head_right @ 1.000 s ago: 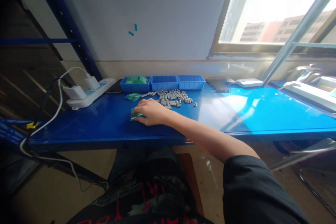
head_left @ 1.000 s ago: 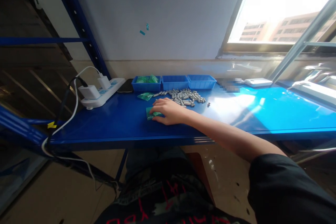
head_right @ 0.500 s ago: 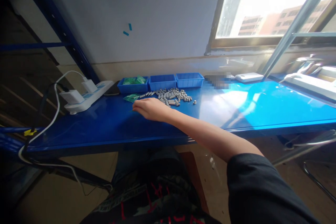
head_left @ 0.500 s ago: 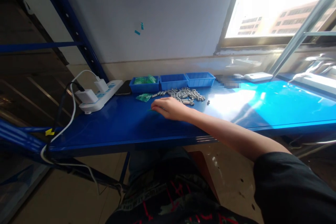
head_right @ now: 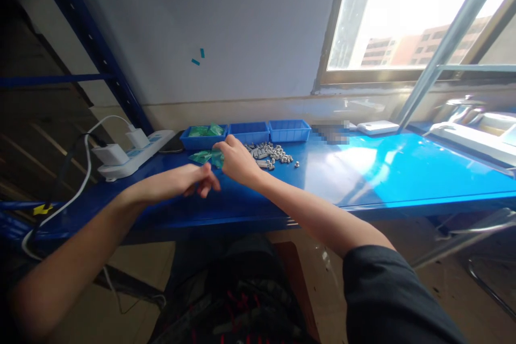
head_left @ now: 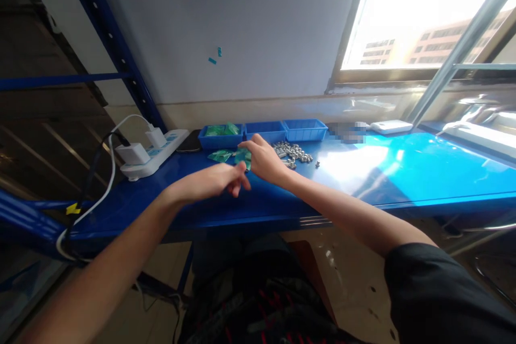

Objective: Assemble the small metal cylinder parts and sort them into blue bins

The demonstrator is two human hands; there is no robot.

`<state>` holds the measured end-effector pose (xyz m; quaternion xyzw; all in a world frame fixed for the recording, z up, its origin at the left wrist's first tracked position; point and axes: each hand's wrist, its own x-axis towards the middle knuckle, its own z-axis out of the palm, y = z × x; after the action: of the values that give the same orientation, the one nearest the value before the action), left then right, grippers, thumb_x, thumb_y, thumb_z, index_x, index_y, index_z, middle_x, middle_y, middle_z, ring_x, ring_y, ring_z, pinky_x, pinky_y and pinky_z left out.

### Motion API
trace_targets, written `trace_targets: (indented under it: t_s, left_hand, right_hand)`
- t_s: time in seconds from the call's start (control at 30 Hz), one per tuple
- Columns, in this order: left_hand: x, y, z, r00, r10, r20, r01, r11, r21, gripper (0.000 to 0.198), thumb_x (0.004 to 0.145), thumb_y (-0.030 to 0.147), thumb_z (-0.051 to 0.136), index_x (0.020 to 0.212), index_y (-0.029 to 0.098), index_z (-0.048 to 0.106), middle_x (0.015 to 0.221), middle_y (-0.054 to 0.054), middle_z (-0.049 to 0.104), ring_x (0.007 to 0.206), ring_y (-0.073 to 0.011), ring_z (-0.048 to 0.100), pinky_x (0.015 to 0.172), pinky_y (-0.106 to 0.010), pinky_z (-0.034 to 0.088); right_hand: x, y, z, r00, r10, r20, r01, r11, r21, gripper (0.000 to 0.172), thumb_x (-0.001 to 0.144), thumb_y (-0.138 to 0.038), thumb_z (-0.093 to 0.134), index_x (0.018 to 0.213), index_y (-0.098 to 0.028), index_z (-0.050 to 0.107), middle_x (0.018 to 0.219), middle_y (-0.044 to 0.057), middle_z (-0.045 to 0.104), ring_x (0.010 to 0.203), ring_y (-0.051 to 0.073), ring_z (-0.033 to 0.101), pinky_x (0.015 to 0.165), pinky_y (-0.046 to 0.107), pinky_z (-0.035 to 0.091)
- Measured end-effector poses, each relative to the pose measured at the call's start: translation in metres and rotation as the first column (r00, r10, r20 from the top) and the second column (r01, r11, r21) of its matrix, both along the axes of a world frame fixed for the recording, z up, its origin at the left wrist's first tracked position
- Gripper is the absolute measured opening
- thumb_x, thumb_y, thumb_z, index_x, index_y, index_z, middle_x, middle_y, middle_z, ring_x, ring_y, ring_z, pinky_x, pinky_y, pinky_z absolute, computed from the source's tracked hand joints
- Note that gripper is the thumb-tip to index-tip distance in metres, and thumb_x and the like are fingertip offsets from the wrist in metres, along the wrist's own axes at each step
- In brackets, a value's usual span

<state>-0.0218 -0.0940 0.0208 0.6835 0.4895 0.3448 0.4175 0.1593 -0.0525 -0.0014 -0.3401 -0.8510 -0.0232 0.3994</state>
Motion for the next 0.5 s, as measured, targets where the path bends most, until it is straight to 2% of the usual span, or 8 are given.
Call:
trace_targets:
  t_s: [0.03, 0.1, 0.17, 0.27, 0.33, 0.37, 0.43, 0.5]
  left_hand:
    - [0.003, 0.006, 0.003, 0.999, -0.042, -0.013, 0.041, 0.994, -0.098, 0.052, 0.085, 0.061, 0.050, 0.085, 0.013, 0.071, 0.071, -0.008, 0.063, 0.064, -0.0178, 0.059, 0.048, -0.024, 0.041]
    - [0.009, 0.022, 0.008, 0.997, -0.080, -0.007, 0.075, 0.957, -0.279, 0.064, 0.081, 0.071, 0.045, 0.075, 0.012, 0.071, 0.059, -0.007, 0.058, 0.053, -0.0151, 0.053, 0.041, -0.023, 0.029]
    - [0.015, 0.040, 0.013, 0.999, -0.011, 0.048, 0.025, 0.951, -0.308, 0.060, 0.078, 0.069, 0.050, 0.072, 0.013, 0.068, 0.060, -0.007, 0.060, 0.051, -0.0133, 0.051, 0.042, -0.022, 0.027]
    - [0.024, 0.061, 0.018, 0.995, 0.054, 0.080, -0.046, 0.994, -0.099, 0.035, 0.076, 0.049, 0.063, 0.072, 0.014, 0.063, 0.065, -0.004, 0.061, 0.056, -0.0126, 0.053, 0.048, -0.022, 0.036]
    - [0.029, 0.068, 0.021, 0.994, 0.092, 0.053, -0.099, 0.982, 0.160, 0.025, 0.079, 0.040, 0.060, 0.076, 0.015, 0.062, 0.067, -0.003, 0.061, 0.059, -0.0130, 0.054, 0.054, -0.023, 0.040]
    - [0.031, 0.071, 0.021, 0.992, 0.124, 0.019, -0.124, 0.939, 0.322, 0.023, 0.081, 0.038, 0.058, 0.079, 0.015, 0.062, 0.070, -0.002, 0.062, 0.062, -0.0137, 0.055, 0.057, -0.024, 0.043]
    - [0.034, 0.074, 0.021, 0.977, 0.190, -0.101, -0.084, 0.768, 0.635, 0.019, 0.084, 0.033, 0.054, 0.087, 0.017, 0.064, 0.080, -0.004, 0.065, 0.072, -0.0162, 0.059, 0.069, -0.028, 0.046]
    - [0.035, 0.074, 0.015, 0.933, 0.231, -0.275, 0.093, 0.582, 0.808, 0.019, 0.087, 0.030, 0.052, 0.092, 0.018, 0.065, 0.092, -0.006, 0.067, 0.086, -0.0192, 0.059, 0.080, -0.031, 0.046]
  right_hand:
    - [0.002, 0.002, 0.002, 0.999, -0.008, -0.039, 0.009, 1.000, 0.024, 0.041, 0.078, 0.000, 0.039, 0.107, -0.014, 0.063, 0.094, 0.009, 0.052, 0.089, 0.020, 0.051, 0.082, 0.030, 0.045]
    - [0.005, 0.004, 0.004, 0.995, -0.004, -0.104, 0.011, 0.997, 0.070, 0.036, 0.079, -0.001, 0.038, 0.098, -0.016, 0.066, 0.090, 0.008, 0.051, 0.090, 0.021, 0.050, 0.083, 0.032, 0.043]
    - [0.008, 0.002, 0.006, 0.991, 0.013, -0.132, 0.001, 0.994, 0.107, 0.034, 0.080, -0.003, 0.038, 0.092, -0.017, 0.067, 0.089, 0.008, 0.052, 0.091, 0.021, 0.048, 0.084, 0.034, 0.042]
    - [0.009, -0.002, 0.007, 0.992, -0.003, -0.128, 0.018, 0.992, 0.121, 0.031, 0.081, -0.005, 0.042, 0.088, -0.020, 0.068, 0.093, 0.008, 0.055, 0.096, 0.022, 0.047, 0.088, 0.037, 0.039]
    - [0.008, -0.002, 0.009, 0.983, -0.058, -0.173, 0.069, 0.996, 0.058, 0.024, 0.081, -0.011, 0.047, 0.090, -0.020, 0.068, 0.095, 0.008, 0.058, 0.101, 0.024, 0.046, 0.090, 0.039, 0.037]
    - [0.008, 0.001, 0.011, 0.972, -0.089, -0.217, 0.087, 0.996, -0.015, 0.019, 0.081, -0.017, 0.050, 0.091, -0.019, 0.068, 0.094, 0.008, 0.060, 0.102, 0.025, 0.047, 0.091, 0.039, 0.037]
    - [0.010, 0.009, 0.014, 0.931, -0.124, -0.342, 0.038, 0.968, -0.247, 0.020, 0.083, -0.031, 0.053, 0.088, -0.017, 0.066, 0.088, 0.008, 0.062, 0.095, 0.024, 0.052, 0.088, 0.038, 0.040]
    - [0.015, 0.018, 0.017, 0.856, -0.147, -0.495, -0.135, 0.862, -0.489, 0.033, 0.087, -0.043, 0.045, 0.084, -0.015, 0.064, 0.078, 0.007, 0.062, 0.082, 0.021, 0.057, 0.079, 0.034, 0.044]
